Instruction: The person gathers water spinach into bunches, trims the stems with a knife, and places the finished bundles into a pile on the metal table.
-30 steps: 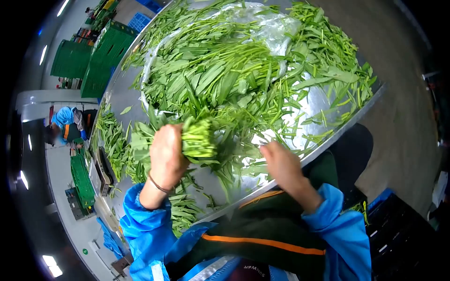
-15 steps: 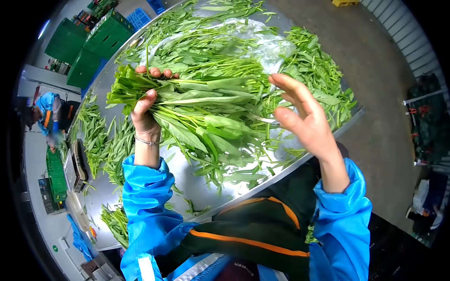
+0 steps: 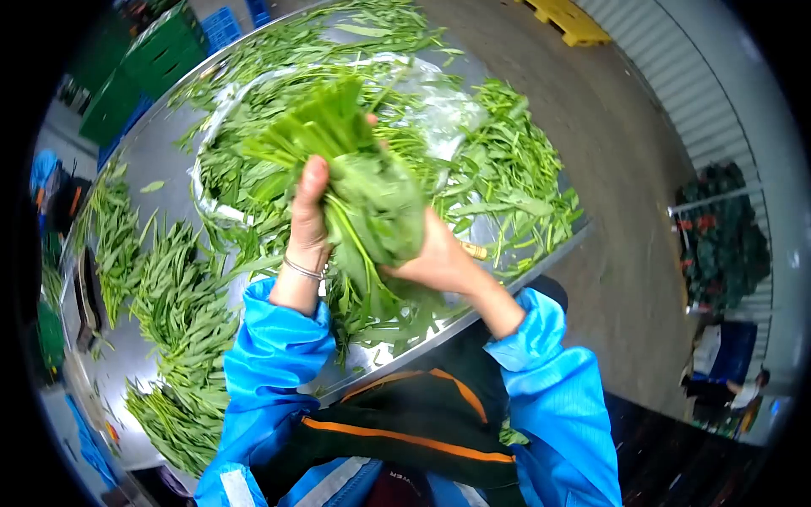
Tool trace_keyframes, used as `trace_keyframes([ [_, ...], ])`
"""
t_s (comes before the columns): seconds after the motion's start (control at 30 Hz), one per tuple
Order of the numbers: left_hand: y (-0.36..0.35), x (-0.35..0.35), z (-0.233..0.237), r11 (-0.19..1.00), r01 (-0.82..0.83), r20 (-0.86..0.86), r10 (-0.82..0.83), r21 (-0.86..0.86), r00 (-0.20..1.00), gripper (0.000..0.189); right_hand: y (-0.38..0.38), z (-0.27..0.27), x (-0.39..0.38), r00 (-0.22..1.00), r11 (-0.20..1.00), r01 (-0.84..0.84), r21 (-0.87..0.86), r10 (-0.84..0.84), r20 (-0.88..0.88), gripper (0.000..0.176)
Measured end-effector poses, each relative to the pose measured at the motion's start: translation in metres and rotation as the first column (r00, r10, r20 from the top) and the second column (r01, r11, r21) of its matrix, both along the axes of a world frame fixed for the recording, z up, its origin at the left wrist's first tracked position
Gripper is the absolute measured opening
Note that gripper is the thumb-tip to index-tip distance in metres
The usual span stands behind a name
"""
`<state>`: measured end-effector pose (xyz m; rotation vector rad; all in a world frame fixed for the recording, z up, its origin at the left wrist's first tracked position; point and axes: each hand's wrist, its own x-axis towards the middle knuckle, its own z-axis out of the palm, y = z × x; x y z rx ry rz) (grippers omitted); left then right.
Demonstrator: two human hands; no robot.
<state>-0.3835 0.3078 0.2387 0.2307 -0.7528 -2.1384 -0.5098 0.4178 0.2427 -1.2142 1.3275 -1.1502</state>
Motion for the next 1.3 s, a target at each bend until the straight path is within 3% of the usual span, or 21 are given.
trace_keyframes([
  [0.1, -0.019, 0.019, -0.074, 0.871, 0.412, 0.433, -0.273, -0.268, 0.859, 0.060, 0.009, 0.015, -0.023, 0.946, 0.979, 0.198, 0.045, -0.179, -0.272, 0.079],
  [0.17, 0.013, 0.022, -0.025, 0.834, 0.384, 0.470, -0.176, -0.395, 0.865, 0.041, 0.010, 0.019, -0.024, 0.947, 0.970, 0.218, 0.108, -0.183, -0.265, 0.083],
  [0.2, 0.026, 0.014, -0.029, 0.924, 0.353, 0.361, -0.282, -0.146, 0.889, 0.040, 0.012, 0.020, -0.027, 0.965, 0.982, 0.087, 0.166, -0.042, -0.259, 0.104],
  [0.27, 0.039, -0.005, -0.040, 0.974, 0.222, 0.229, -0.208, -0.036, 0.951, 0.037, 0.018, 0.015, -0.024, 0.930, 0.991, -0.076, 0.109, 0.109, -0.350, 0.122],
  [0.37, 0.056, -0.020, -0.039, 0.986, 0.165, 0.094, -0.166, 0.019, 0.982, 0.038, 0.014, 0.001, -0.018, 0.725, 0.999, -0.052, -0.010, 0.030, -0.688, 0.129],
  [0.4, 0.058, -0.006, -0.017, 0.928, 0.251, 0.231, -0.318, 0.275, 0.920, 0.039, 0.012, -0.006, -0.018, 0.708, 0.998, -0.024, -0.052, -0.019, -0.706, 0.126],
  [0.47, 0.050, -0.010, -0.039, 0.996, -0.053, 0.147, 0.063, -0.066, 0.987, 0.043, 0.012, -0.011, -0.011, 0.911, 0.987, 0.128, -0.100, -0.157, -0.382, 0.111],
  [0.57, 0.028, 0.016, -0.050, 0.853, -0.405, 0.132, 0.383, 0.329, 0.914, 0.037, 0.020, -0.005, -0.017, 0.851, 0.935, 0.244, -0.257, -0.334, -0.406, 0.106],
  [0.6, 0.017, 0.044, -0.045, 0.834, -0.390, 0.171, 0.351, 0.391, 0.921, 0.024, 0.024, -0.002, -0.026, 0.919, 0.918, 0.226, -0.325, -0.312, -0.242, 0.108],
  [0.63, 0.003, 0.067, -0.083, 0.809, -0.470, 0.247, 0.404, 0.354, 0.881, 0.018, 0.030, 0.009, -0.031, 0.853, 0.909, 0.205, -0.363, -0.348, -0.389, 0.109],
  [0.73, -0.010, 0.125, -0.109, 0.697, -0.614, 0.296, 0.537, 0.372, 0.790, 0.031, 0.046, 0.012, -0.042, 0.888, 0.865, 0.236, -0.442, -0.376, -0.263, 0.097],
  [0.8, 0.001, 0.130, -0.104, 0.702, -0.617, 0.361, 0.506, 0.354, 0.783, 0.025, 0.058, -0.014, -0.062, 0.856, 0.987, 0.162, -0.005, -0.144, -0.496, 0.093],
  [0.87, 0.005, 0.128, -0.114, 0.714, -0.618, 0.434, 0.466, 0.329, 0.771, 0.029, 0.055, -0.024, -0.068, 0.677, 0.906, 0.019, 0.424, 0.300, -0.672, 0.094],
  [0.93, 0.015, 0.129, -0.108, 0.716, -0.621, 0.510, 0.422, 0.318, 0.749, 0.030, 0.056, -0.024, -0.056, 0.526, 0.973, -0.050, 0.225, 0.217, -0.823, 0.096],
  [1.0, 0.034, 0.143, -0.115, 0.863, -0.506, 0.626, 0.385, 0.017, 0.678, 0.032, 0.057, -0.009, -0.039, 0.627, 0.994, -0.082, 0.076, 0.111, -0.771, 0.092],
  [1.07, 0.042, 0.131, -0.123, 0.914, -0.392, 0.727, 0.338, -0.102, 0.598, 0.036, 0.071, -0.055, -0.082, 0.404, 0.873, -0.053, 0.485, 0.463, -0.789, 0.091],
  [1.1, 0.049, 0.120, -0.134, 0.908, -0.400, 0.684, 0.369, -0.122, 0.629, 0.035, 0.070, -0.072, -0.093, 0.399, 0.908, -0.076, 0.412, 0.406, -0.822, 0.093],
  [1.13, 0.047, 0.118, -0.126, 0.931, -0.282, 0.759, 0.355, -0.232, 0.546, 0.042, 0.053, -0.031, -0.059, 0.552, 0.918, -0.017, 0.395, 0.338, -0.762, 0.097],
  [1.2, 0.051, 0.114, -0.119, 0.971, -0.220, 0.576, 0.236, -0.098, 0.783, 0.063, 0.053, -0.008, -0.049, 0.506, 0.919, 0.029, 0.394, 0.327, -0.798, 0.102],
  [1.27, 0.060, 0.099, -0.096, 0.951, -0.156, 0.529, 0.281, -0.269, 0.801, 0.087, 0.057, 0.008, -0.044, 0.507, 0.954, -0.026, 0.299, 0.271, -0.818, 0.104],
  [1.3, 0.059, 0.093, -0.093, 0.940, -0.131, 0.567, 0.297, -0.314, 0.768, 0.079, 0.057, 0.017, -0.043, 0.466, 0.958, -0.046, 0.284, 0.272, -0.842, 0.103],
])
